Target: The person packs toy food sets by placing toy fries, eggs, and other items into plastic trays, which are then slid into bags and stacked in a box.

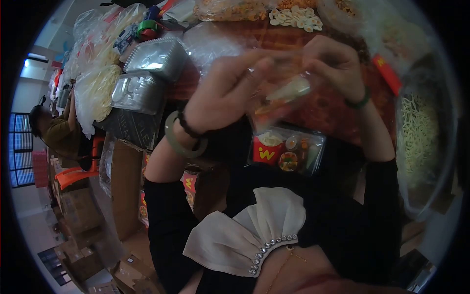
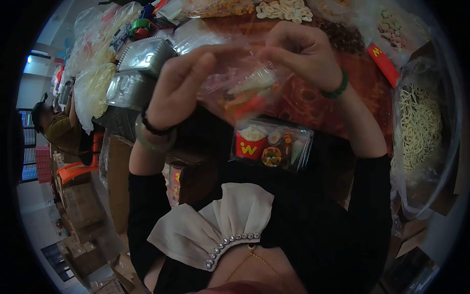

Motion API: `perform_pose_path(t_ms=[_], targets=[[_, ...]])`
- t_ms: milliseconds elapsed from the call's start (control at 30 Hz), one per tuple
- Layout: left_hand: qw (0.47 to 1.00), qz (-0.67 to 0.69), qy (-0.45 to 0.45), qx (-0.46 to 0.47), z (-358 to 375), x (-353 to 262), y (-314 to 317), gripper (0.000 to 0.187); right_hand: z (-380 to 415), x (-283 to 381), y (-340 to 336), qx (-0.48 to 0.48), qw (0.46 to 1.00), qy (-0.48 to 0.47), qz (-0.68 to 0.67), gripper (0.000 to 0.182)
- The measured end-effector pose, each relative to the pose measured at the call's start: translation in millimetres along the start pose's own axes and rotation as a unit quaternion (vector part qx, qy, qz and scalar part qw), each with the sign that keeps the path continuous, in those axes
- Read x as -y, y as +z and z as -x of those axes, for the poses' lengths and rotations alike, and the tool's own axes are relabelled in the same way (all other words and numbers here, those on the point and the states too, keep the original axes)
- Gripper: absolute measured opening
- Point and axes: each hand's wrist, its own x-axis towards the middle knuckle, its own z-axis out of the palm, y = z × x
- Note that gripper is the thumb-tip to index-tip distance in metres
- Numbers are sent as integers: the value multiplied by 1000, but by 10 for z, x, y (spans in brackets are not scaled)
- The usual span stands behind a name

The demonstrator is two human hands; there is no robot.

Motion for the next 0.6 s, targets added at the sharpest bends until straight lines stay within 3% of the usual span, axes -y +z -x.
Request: perform_pose_path(t_ms=[33,67,100,133,200,267,400,467,500,567,600], targets=[[990,132,-38,-32,35,-6,1,37,-1,152,39,-38,997,56,-31,9],[990,134,-38,-31,78,16,-36,37,11,232,66,-75,989,112,-62,11],[975,184,-128,-7,130,81,-93,38,52,229,91,-76,989,114,-62,11],[948,231,-217,17,172,176,-114,39,122,200,141,-35,986,162,-8,13],[923,283,-260,-12,307,592,46,35,302,59,264,7,976,212,46,15],[851,361,-362,-117,421,911,230,26,499,-272,368,60,952,282,108,17],[821,394,-387,-148,550,1504,392,23,614,-638,404,15,916,377,139,19],[815,360,-396,-222,530,1541,471,22,397,-466,419,-52,914,400,-49,18],[814,361,-398,-221,503,1500,506,22,342,-439,521,-53,913,402,-49,18],[837,355,-350,-228,434,1370,552,21,210,-401,744,-3,985,168,31,17],[837,354,-350,-225,429,1399,567,21,203,-481,831,40,985,137,98,15]])
